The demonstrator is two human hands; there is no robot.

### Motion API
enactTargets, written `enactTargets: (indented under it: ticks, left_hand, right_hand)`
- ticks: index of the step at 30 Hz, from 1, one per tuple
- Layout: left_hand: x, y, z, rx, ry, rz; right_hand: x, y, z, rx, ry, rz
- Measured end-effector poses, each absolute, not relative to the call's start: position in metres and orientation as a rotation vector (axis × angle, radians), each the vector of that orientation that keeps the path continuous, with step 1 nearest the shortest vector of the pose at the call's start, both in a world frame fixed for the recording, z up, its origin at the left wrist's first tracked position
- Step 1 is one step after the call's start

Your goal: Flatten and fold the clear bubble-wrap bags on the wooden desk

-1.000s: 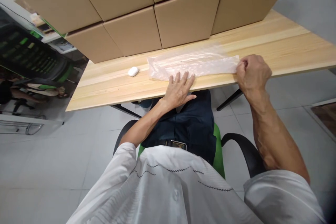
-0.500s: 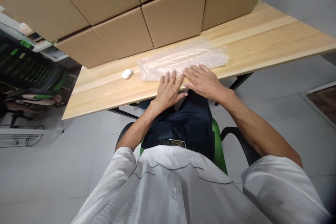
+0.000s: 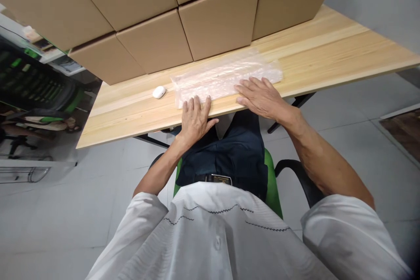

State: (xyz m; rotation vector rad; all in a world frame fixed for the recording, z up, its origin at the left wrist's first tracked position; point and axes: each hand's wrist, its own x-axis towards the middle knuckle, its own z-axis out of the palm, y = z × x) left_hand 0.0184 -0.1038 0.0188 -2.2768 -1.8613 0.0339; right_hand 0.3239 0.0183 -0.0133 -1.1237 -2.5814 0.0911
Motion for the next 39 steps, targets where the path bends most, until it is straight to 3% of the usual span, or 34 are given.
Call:
enactTargets:
  ticks: [28,32,39]
  left_hand:
    - [-0.005,-0.105,0.019,-2.274,-1.968,0.055]
    - [-0.007,-0.105,0.016,-2.279,-1.941,0.028]
    - [-0.009,-0.105,0.012,-2.263,-1.931,-0.034]
  right_hand:
    - [0.362,0.036,-0.005,-1.529,-2.43,0.156]
    - [0.316,0.013,0.002,-1.377,-2.395,0.038]
    - [0.232,-0.018,0.013,-1.016,-2.696,0.147]
